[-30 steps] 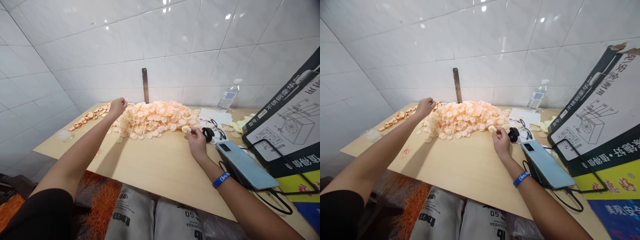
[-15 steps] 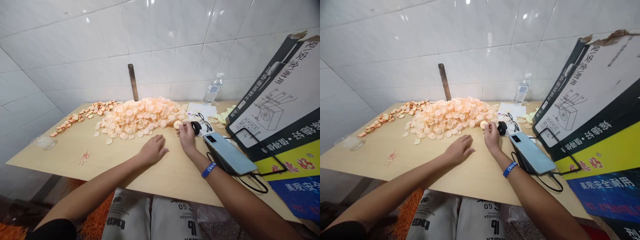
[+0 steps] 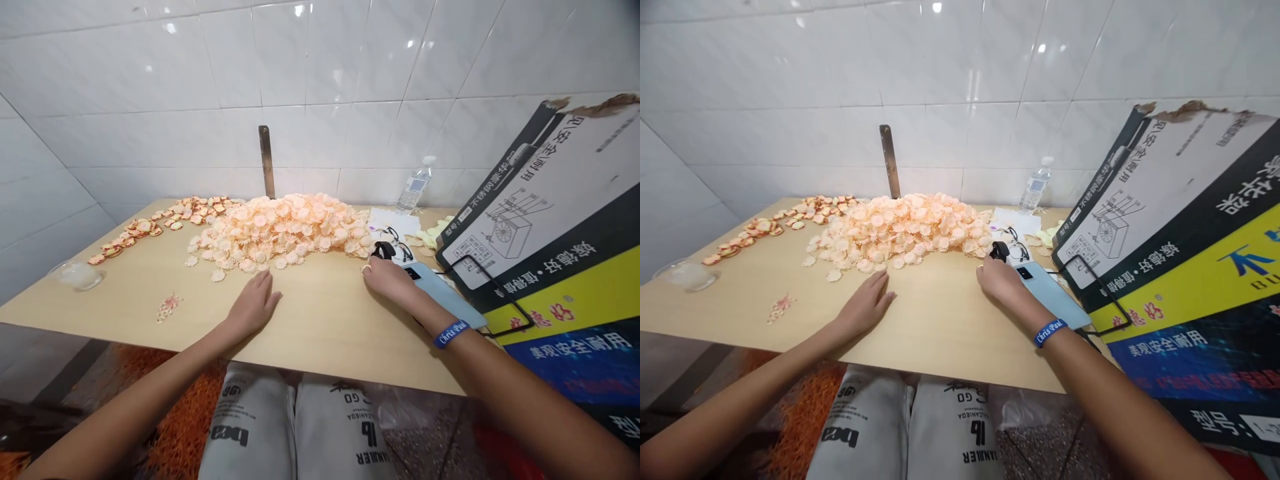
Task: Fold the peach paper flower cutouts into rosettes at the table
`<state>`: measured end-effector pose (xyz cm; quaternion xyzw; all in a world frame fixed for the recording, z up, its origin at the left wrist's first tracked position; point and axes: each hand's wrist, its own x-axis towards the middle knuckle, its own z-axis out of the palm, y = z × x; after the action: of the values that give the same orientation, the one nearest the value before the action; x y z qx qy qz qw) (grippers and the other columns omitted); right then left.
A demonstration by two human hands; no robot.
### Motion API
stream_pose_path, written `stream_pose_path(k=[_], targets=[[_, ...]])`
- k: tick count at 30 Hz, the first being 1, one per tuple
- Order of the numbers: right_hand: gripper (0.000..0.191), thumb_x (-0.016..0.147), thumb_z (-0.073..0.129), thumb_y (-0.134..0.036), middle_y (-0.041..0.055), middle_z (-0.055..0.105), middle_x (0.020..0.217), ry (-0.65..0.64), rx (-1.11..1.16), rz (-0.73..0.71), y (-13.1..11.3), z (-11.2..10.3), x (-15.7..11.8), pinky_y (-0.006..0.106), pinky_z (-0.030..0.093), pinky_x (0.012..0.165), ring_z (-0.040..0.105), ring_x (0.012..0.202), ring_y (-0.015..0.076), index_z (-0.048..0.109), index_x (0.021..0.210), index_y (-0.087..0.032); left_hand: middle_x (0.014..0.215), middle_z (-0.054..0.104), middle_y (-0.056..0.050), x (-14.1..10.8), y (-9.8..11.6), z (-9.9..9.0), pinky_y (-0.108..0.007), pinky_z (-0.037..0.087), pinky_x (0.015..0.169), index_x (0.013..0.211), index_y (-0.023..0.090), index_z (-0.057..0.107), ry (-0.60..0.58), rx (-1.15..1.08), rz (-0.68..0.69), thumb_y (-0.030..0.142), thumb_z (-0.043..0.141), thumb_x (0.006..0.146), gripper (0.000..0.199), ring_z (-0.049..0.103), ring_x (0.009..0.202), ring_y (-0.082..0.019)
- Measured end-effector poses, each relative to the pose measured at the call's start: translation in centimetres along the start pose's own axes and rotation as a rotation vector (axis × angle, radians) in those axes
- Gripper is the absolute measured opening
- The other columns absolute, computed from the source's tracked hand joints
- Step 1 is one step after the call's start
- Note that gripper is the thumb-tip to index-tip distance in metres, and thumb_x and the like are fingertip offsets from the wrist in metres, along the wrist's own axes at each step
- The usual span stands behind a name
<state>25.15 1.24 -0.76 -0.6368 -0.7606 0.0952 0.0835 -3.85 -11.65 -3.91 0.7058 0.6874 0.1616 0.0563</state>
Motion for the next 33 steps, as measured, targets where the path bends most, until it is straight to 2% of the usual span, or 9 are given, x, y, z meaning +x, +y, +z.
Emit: stream_pose_path(k=[4,8,10,12,16,23,26,29,33], targets=[[0.042,0.087,0.046,-0.017,0.0285,0.066,0.106,0.132,-0.127,0.009,0.0,-0.2,-2.5,0.048,0.048,0.074,0.066,0.092,0.0394,0.056,0.126,-0.007,0.153,0.034,-0.023,3.2,-0.2,0.7,-0.048,0.027,0.118,0.14,0.003,0.041,-0.044,0.021,0.005,0.045,0.037,0.094,0.062,0.029,0.144,-0.032],[0.043,0.095,0.034,-0.024,0.0227,0.061,0.127,0.25,0.023,-0.364,-0.7,2.3,-5.9,0.049,0.041,0.102,0.056,0.122,0.0334,0.056,0.129,-0.01,0.134,0.058,-0.017,5.9,2.8,1.5,-0.046,0.04,0.109,0.118,0.013,0.06,-0.05,-0.037,0.186,0.037,0.037,0.095,0.04,0.049,0.131,-0.029],[0.05,0.098,0.031,-0.036,0.0197,0.054,0.139,0.191,0.124,-0.406,-0.6,3.9,-6.9,0.047,0.037,0.11,0.049,0.131,0.0301,0.05,0.136,-0.01,0.13,0.062,-0.013,5.6,4.1,1.8,-0.043,0.043,0.107,0.113,0.017,0.063,-0.075,-0.109,0.3,0.035,0.034,0.097,0.038,0.053,0.127,-0.026],[0.06,0.097,0.03,-0.045,0.0209,0.044,0.148,0.117,0.181,-0.343,-0.3,5.2,-7.1,0.049,0.033,0.114,0.04,0.139,0.0309,0.044,0.142,-0.007,0.138,0.057,-0.009,4.3,4.6,1.8,-0.04,0.039,0.112,0.122,0.019,0.06,-0.127,-0.177,0.352,0.035,0.031,0.098,0.041,0.048,0.133,-0.023],[0.073,0.094,0.033,-0.051,0.0234,0.029,0.155,0.019,0.196,-0.262,-0.7,6.4,-5.2,0.051,0.022,0.119,0.024,0.146,0.0341,0.036,0.146,0.0,0.152,0.042,-0.006,0.7,3.2,1.3,-0.039,0.028,0.12,0.14,0.018,0.048,-0.204,-0.195,0.318,0.035,0.031,0.098,0.048,0.035,0.143,-0.02],[0.072,0.093,0.039,-0.051,0.0196,0.027,0.157,-0.03,0.359,-0.393,-6.9,6.8,-1.1,0.046,0.017,0.12,0.021,0.147,0.0314,0.037,0.147,-0.003,0.15,0.043,-0.012,-0.6,1.6,1.0,-0.04,0.034,0.116,0.14,0.017,0.045,-0.076,-0.159,0.191,0.042,0.035,0.096,0.051,0.04,0.139,-0.024],[0.06,0.094,0.037,-0.054,0.015,0.05,0.144,0.013,0.639,-0.403,-8.6,6.4,-0.4,0.044,0.034,0.112,0.044,0.136,0.0283,0.053,0.136,-0.014,0.151,0.041,-0.016,-0.1,1.9,1.5,-0.043,0.03,0.118,0.138,0.011,0.045,-0.041,-0.102,0.146,0.04,0.034,0.097,0.052,0.035,0.142,-0.027],[0.05,0.095,0.034,-0.05,0.0119,0.066,0.124,0.19,0.853,-0.365,-7.3,5.2,-0.8,0.04,0.048,0.098,0.06,0.116,0.0249,0.064,0.118,-0.018,0.15,0.04,-0.02,0.4,2.2,1.7,-0.047,0.028,0.118,0.136,0.007,0.046,-0.006,-0.034,0.126,0.042,0.037,0.096,0.054,0.032,0.143,-0.032],[0.029,0.09,0.047,-0.032,0.0115,0.071,0.103,0.324,0.639,-0.391,-2.9,3.8,-2.6,0.039,0.05,0.089,0.065,0.098,0.0239,0.069,0.1,-0.016,0.14,0.051,-0.017,2.5,3.7,1.6,-0.045,0.038,0.109,0.127,0.014,0.055,0.113,-0.04,0.177,0.039,0.051,0.09,0.045,0.045,0.132,-0.031]])
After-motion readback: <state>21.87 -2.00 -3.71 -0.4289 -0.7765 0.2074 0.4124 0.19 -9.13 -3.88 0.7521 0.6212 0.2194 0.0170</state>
